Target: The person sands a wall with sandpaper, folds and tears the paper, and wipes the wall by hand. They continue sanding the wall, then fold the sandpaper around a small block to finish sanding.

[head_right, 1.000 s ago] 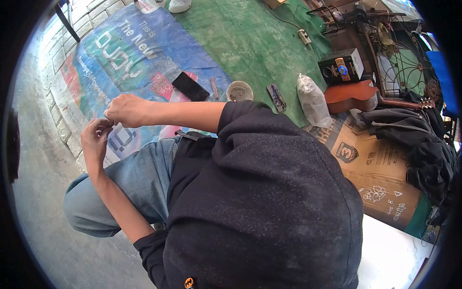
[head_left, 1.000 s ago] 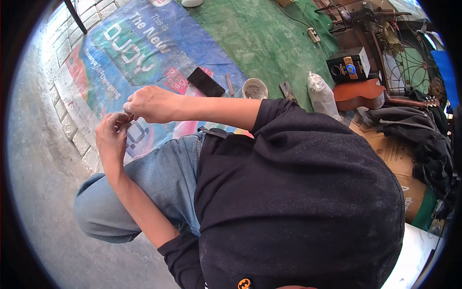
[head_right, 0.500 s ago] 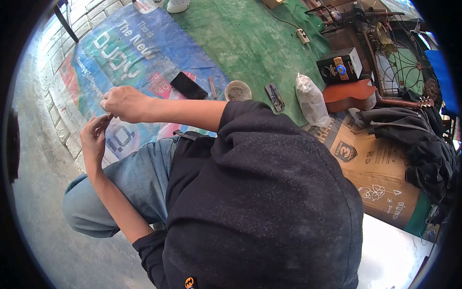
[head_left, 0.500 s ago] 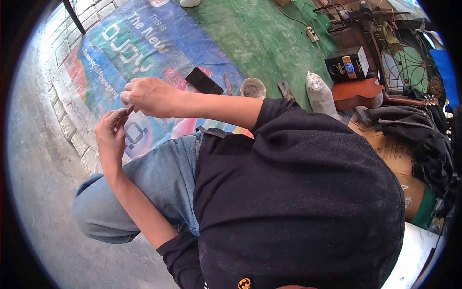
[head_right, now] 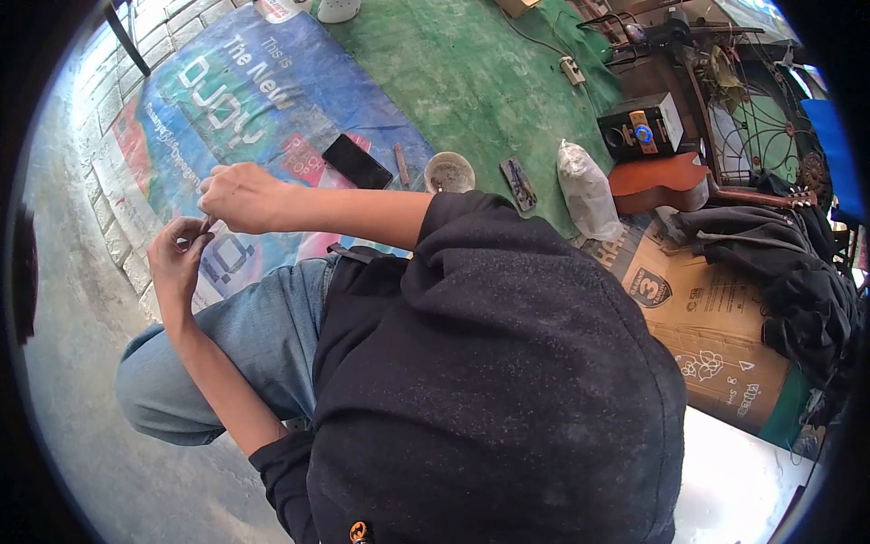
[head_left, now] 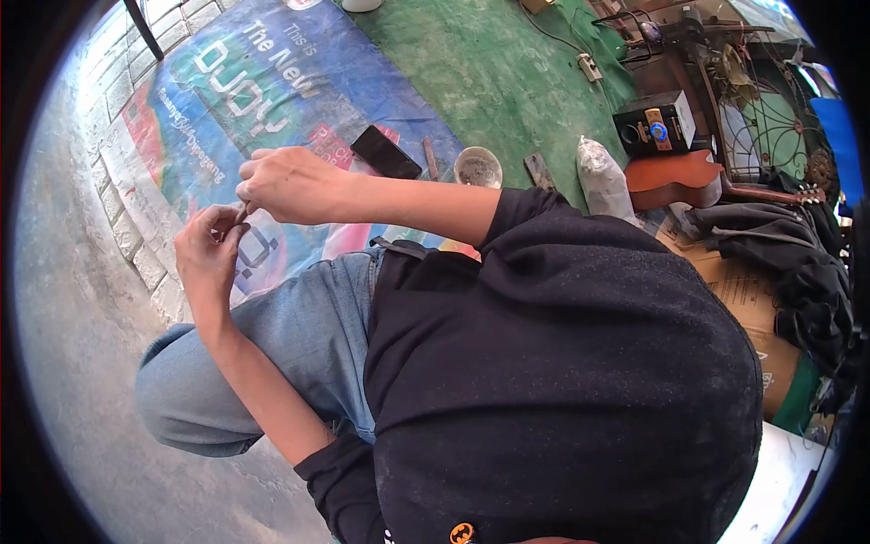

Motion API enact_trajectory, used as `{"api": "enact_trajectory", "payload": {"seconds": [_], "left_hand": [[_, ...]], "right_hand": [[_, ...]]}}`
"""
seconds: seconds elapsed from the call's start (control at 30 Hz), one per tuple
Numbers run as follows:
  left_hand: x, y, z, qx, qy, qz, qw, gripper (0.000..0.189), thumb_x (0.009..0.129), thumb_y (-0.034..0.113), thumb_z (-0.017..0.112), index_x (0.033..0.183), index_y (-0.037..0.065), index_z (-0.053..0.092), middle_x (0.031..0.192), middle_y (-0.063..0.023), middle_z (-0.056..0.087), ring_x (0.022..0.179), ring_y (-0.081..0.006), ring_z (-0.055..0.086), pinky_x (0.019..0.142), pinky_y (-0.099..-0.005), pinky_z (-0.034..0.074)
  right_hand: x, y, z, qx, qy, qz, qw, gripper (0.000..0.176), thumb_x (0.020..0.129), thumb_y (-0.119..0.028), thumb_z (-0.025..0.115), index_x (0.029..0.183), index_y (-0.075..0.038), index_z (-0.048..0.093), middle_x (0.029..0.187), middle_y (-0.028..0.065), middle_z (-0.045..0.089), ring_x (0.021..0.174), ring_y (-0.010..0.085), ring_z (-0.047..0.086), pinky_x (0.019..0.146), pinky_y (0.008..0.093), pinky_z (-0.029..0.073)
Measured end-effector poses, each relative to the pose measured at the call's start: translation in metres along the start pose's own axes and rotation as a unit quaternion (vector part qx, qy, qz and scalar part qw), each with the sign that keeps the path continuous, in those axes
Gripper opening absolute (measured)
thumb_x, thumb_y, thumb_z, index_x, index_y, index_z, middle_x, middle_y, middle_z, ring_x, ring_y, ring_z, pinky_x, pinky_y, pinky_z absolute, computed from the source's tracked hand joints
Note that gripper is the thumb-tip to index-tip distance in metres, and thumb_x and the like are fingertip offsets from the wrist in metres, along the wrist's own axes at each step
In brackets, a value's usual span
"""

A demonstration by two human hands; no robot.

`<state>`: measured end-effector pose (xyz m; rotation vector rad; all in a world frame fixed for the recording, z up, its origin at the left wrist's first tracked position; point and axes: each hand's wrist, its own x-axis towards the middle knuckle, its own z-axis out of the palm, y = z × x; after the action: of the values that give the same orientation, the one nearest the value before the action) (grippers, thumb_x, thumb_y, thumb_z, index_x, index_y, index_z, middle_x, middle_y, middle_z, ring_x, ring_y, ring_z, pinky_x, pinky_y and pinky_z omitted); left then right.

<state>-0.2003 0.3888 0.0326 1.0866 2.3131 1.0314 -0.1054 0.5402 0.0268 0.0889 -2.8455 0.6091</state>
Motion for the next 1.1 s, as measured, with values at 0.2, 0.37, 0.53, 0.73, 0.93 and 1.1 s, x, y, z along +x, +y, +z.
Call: {"api": "enact_trajectory", "payload": {"seconds": [0.2,0.37,0.53,0.73,0.93,1.1], "left_hand": [[0.001,-0.003,0.000,0.022,0.007,0.024,0.999,0.015,0.073,0.001,0.064,0.087,0.002,0.065,0.079,-0.0108,0.067,0.070,-0.0190,0.066,0.065,-0.0280,0.050],[0.002,0.003,0.001,-0.013,0.011,-0.016,1.000,0.014,0.073,0.002,0.065,0.087,0.002,0.066,0.079,-0.0083,0.066,0.071,-0.0181,0.065,0.064,-0.0279,0.050],[0.002,0.008,0.001,0.036,0.076,0.070,0.994,0.019,0.071,0.004,0.068,0.090,0.007,0.067,0.078,-0.0038,0.061,0.073,-0.0158,0.065,0.064,-0.0289,0.050],[-0.002,0.016,-0.002,0.088,0.086,0.017,0.992,0.014,0.073,0.009,0.068,0.087,0.009,0.068,0.080,-0.0029,0.063,0.067,-0.0175,0.061,0.063,-0.0279,0.048],[-0.002,0.014,-0.004,0.165,0.062,0.022,0.984,0.015,0.076,0.016,0.065,0.090,0.010,0.068,0.081,-0.0038,0.063,0.068,-0.0201,0.061,0.061,-0.0308,0.045],[-0.003,0.021,-0.004,0.156,0.034,-0.002,0.987,0.015,0.079,0.017,0.062,0.091,0.011,0.069,0.083,-0.0045,0.063,0.072,-0.0210,0.062,0.063,-0.0310,0.045]], "right_hand": [[0.004,0.002,-0.005,0.010,0.043,-0.035,0.998,0.011,0.070,-0.015,0.066,0.074,-0.005,0.062,0.078,0.0074,0.055,0.081,0.0236,0.057,0.069,0.0356,0.047],[0.003,0.006,-0.006,0.010,0.048,-0.028,0.998,0.013,0.068,-0.014,0.069,0.072,-0.005,0.061,0.075,0.0061,0.055,0.078,0.0231,0.057,0.068,0.0345,0.047],[0.003,0.006,-0.008,0.001,0.057,-0.020,0.998,0.013,0.072,-0.016,0.067,0.071,-0.005,0.061,0.073,0.0048,0.055,0.078,0.0224,0.056,0.069,0.0338,0.046],[0.001,0.002,0.000,-0.011,0.069,-0.001,0.998,0.014,0.073,-0.018,0.067,0.070,-0.004,0.063,0.083,0.0067,0.055,0.085,0.0215,0.053,0.073,0.0324,0.045],[0.000,-0.010,0.004,-0.002,0.123,0.019,0.992,0.013,0.072,-0.016,0.067,0.077,-0.006,0.061,0.085,0.0076,0.054,0.089,0.0231,0.054,0.075,0.0355,0.044],[-0.002,-0.002,0.007,0.005,0.098,0.036,0.994,0.013,0.072,-0.016,0.067,0.077,-0.008,0.059,0.080,0.0061,0.055,0.086,0.0237,0.057,0.074,0.0357,0.043]]}}
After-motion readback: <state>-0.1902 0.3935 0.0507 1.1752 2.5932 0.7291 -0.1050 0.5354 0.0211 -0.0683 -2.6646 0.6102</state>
